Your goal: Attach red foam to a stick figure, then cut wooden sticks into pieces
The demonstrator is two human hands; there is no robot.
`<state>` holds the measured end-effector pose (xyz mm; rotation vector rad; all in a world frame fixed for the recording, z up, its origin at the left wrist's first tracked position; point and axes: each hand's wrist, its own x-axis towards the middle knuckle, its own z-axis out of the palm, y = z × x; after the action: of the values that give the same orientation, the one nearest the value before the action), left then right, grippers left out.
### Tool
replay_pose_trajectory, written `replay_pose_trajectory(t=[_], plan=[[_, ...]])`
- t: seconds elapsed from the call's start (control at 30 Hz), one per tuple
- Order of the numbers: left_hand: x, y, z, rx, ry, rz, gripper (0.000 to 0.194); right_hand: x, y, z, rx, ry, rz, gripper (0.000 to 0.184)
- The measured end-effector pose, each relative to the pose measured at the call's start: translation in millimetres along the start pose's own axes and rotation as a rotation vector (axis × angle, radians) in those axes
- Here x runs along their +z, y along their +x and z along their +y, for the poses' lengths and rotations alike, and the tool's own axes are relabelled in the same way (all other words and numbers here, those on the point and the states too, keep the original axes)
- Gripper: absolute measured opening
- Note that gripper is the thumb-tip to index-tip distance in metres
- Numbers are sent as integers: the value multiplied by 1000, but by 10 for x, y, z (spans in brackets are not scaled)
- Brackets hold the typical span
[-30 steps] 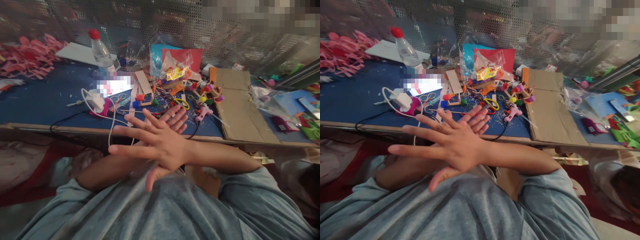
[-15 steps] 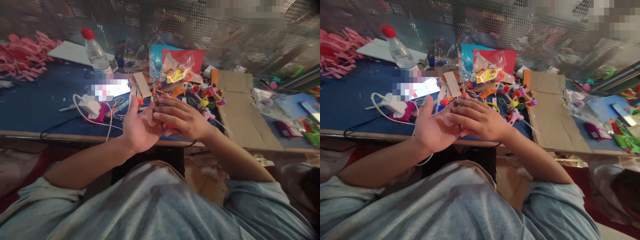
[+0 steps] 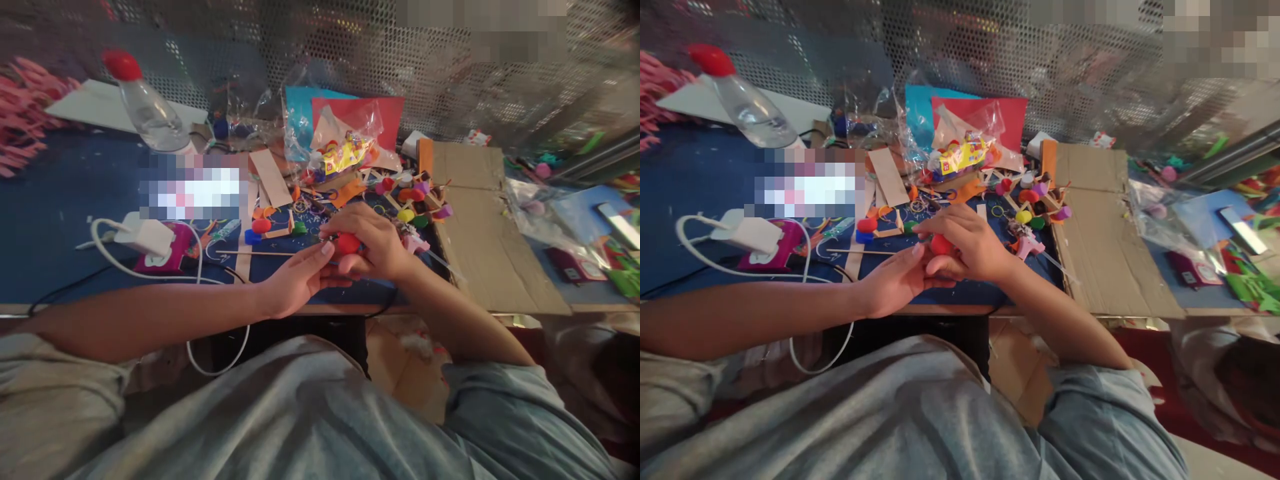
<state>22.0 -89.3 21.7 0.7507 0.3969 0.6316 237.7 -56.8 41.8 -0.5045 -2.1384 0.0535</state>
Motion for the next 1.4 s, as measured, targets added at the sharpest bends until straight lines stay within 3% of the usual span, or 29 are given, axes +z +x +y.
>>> replay_pose_trajectory(t=[0.2,0.37,0.6,0.73,0.87,1.0,1.17,1.3,1.4], plan=[[-141,92,53,52,36,74,49,151,-118,108,38,99,-82,67],[-211,114,100,108,64,52,45,166,-156,114,99,109,-31,83],[-336,143,44,96,177,89,53,200,-251,81,146,36,-5,54],[-367,130,51,125,202,18,56,233,-298,91,145,37,-12,52],[-358,114,113,89,313,41,50,250,-309,93,145,39,-50,48],[-365,126,143,104,344,43,48,254,-312,72,154,19,-41,74],[-405,150,100,106,282,54,54,279,-341,47,176,9,-29,46],[-390,139,96,79,261,72,50,300,-338,39,191,15,-5,41],[-367,128,119,49,289,93,47,303,-329,31,215,13,-13,51]])
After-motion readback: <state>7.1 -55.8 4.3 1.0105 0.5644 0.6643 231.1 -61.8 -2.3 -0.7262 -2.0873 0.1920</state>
